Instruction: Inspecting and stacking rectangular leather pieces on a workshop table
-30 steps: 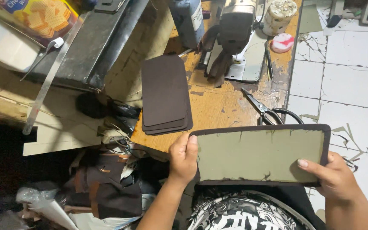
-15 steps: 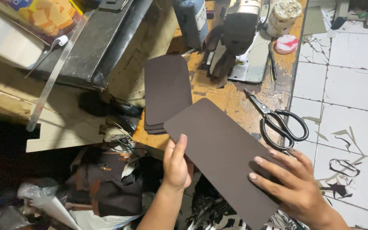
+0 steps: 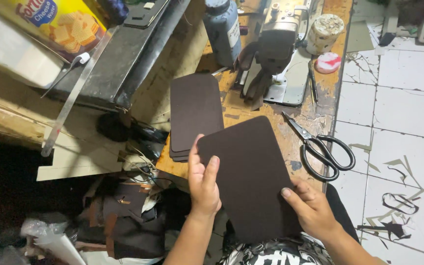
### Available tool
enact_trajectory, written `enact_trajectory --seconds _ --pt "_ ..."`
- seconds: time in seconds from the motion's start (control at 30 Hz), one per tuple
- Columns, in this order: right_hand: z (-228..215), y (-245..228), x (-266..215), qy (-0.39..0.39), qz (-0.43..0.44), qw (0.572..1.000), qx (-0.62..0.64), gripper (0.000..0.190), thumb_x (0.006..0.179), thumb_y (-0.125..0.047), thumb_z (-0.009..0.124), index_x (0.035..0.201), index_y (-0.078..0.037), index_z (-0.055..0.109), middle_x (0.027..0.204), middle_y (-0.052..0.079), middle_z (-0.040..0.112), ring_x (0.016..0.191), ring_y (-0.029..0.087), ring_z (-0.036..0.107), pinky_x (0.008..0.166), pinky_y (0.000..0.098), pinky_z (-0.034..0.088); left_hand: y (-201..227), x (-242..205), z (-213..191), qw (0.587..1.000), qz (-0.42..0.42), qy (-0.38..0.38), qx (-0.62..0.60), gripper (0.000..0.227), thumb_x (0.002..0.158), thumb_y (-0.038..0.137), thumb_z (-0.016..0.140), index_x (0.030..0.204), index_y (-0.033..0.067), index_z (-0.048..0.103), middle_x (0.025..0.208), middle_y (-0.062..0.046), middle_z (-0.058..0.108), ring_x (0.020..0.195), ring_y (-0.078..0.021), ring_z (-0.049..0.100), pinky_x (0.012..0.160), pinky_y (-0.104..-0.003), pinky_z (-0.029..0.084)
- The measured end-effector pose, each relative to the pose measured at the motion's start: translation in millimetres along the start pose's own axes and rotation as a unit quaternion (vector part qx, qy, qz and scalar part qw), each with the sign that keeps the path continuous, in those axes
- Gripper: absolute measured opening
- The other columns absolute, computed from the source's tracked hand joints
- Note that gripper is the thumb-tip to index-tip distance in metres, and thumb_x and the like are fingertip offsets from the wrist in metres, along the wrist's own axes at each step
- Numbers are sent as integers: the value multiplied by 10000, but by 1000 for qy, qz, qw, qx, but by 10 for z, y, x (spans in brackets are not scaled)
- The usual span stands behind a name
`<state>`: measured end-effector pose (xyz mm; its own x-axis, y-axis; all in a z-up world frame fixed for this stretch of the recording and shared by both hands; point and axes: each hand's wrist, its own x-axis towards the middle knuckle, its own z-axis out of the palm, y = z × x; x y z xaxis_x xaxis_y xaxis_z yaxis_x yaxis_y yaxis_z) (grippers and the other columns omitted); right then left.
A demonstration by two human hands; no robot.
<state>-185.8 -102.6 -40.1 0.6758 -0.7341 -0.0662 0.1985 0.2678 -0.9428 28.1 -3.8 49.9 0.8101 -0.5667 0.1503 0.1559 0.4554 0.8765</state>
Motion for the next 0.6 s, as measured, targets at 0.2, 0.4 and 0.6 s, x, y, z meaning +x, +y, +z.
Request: enact_trajectory --seconds 0.2,0.4,0.6 --pt "105 -23 -73 29 52 998 -1 349 958 -96 594 1257 65 673 1192 189 770 1084 257 716 953 387 593 -228 53 -127 987 76 97 105 386 969 109 628 1325 -38 605 1414 -196 634 1139 -174 653 1018 -292 533" --pt "10 98 -110 -5 -18 996 -82 298 978 -125 598 1209 39 690 1096 124 777 1036 200 717 920 338 595 -344 45 -267 983 79 105 130 130 997 192 646 1007 63 654 893 27 590 871 -68 513 836 -262 450" --pt "116 1 -165 24 -31 984 -173 279 946 -158 639 1165 -4 719 1057 73 810 993 146 749 854 285 612 -108 -4 -196 996 22 -38 73 700 895 118 689 1501 9 356 1440 -167 506 1306 -245 540 1132 -390 449"
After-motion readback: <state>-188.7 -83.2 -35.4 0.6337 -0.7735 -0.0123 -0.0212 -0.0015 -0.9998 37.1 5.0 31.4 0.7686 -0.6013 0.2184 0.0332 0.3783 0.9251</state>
